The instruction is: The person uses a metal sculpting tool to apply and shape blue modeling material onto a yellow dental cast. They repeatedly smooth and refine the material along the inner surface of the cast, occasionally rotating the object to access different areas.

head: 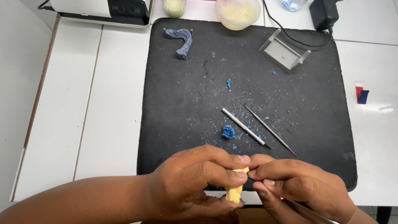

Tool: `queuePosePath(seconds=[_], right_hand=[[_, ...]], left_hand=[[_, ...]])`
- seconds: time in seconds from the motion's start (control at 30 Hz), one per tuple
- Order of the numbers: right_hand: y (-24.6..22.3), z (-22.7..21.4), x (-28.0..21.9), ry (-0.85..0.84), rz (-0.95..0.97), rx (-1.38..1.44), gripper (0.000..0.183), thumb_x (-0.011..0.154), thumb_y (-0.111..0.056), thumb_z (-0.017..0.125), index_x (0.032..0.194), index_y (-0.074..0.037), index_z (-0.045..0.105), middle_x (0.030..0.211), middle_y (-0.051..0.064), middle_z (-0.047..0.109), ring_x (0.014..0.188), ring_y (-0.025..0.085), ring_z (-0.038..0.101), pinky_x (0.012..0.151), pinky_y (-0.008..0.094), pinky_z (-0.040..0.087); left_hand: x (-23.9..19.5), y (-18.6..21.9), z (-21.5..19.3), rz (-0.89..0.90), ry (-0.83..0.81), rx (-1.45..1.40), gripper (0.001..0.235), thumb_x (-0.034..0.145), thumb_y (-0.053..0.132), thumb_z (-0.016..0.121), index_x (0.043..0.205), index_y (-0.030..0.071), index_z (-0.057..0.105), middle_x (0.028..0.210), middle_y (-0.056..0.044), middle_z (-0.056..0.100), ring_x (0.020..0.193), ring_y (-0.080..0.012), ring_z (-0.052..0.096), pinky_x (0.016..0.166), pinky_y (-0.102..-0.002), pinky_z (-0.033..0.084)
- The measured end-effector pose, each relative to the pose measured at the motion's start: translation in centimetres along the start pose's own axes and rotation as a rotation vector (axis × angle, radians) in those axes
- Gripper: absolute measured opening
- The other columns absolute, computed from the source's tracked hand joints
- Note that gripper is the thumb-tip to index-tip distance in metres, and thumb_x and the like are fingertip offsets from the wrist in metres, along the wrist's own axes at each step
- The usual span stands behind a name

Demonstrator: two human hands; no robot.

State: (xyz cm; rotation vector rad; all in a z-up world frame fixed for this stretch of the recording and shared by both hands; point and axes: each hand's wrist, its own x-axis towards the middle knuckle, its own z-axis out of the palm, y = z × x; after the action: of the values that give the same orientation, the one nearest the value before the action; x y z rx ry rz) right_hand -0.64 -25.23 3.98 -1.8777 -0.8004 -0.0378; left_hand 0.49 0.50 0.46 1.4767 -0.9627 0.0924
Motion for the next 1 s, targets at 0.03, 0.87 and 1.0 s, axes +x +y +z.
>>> queuePosePath(seconds=[0.03, 0.87, 1.0], right_hand=[[-0.3, 0.1, 0.3, 0.0, 0.023, 0.034, 0.019, 0.089, 0.003, 0.071, 0.09, -0.006, 0.055, 0.102, 0.012, 0.073, 0.109, 0.027, 0.078, 0.089, 0.032, 0.068], [-0.3, -0.2, 1.7, -0.068, 0.061, 0.047, 0.024, 0.087, 0.001, 0.073, 0.08, -0.006, 0.051, 0.092, 0.016, 0.075, 0.091, 0.019, 0.081, 0.08, 0.029, 0.069], [-0.1, -0.2, 1.7, -0.09, 0.066, 0.043, 0.024, 0.087, 0.001, 0.074, 0.08, -0.007, 0.052, 0.09, 0.016, 0.075, 0.088, 0.017, 0.081, 0.075, 0.026, 0.069]], left_hand=[[0.1, 0.0, -0.1, 0.001, -0.008, 0.012, 0.048, 0.096, 0.014, 0.087, 0.132, 0.007, 0.056, 0.133, -0.018, 0.064, 0.122, -0.0244, 0.073, 0.101, -0.03, 0.066], [0.5, 0.0, -0.4, -0.036, -0.036, 0.012, 0.048, 0.097, 0.012, 0.088, 0.134, 0.009, 0.058, 0.124, -0.01, 0.067, 0.112, -0.0169, 0.074, 0.094, -0.024, 0.065], [0.2, -0.1, -0.3, -0.043, -0.028, 0.019, 0.048, 0.096, 0.012, 0.088, 0.134, 0.009, 0.058, 0.124, -0.01, 0.067, 0.113, -0.0169, 0.074, 0.094, -0.024, 0.066]])
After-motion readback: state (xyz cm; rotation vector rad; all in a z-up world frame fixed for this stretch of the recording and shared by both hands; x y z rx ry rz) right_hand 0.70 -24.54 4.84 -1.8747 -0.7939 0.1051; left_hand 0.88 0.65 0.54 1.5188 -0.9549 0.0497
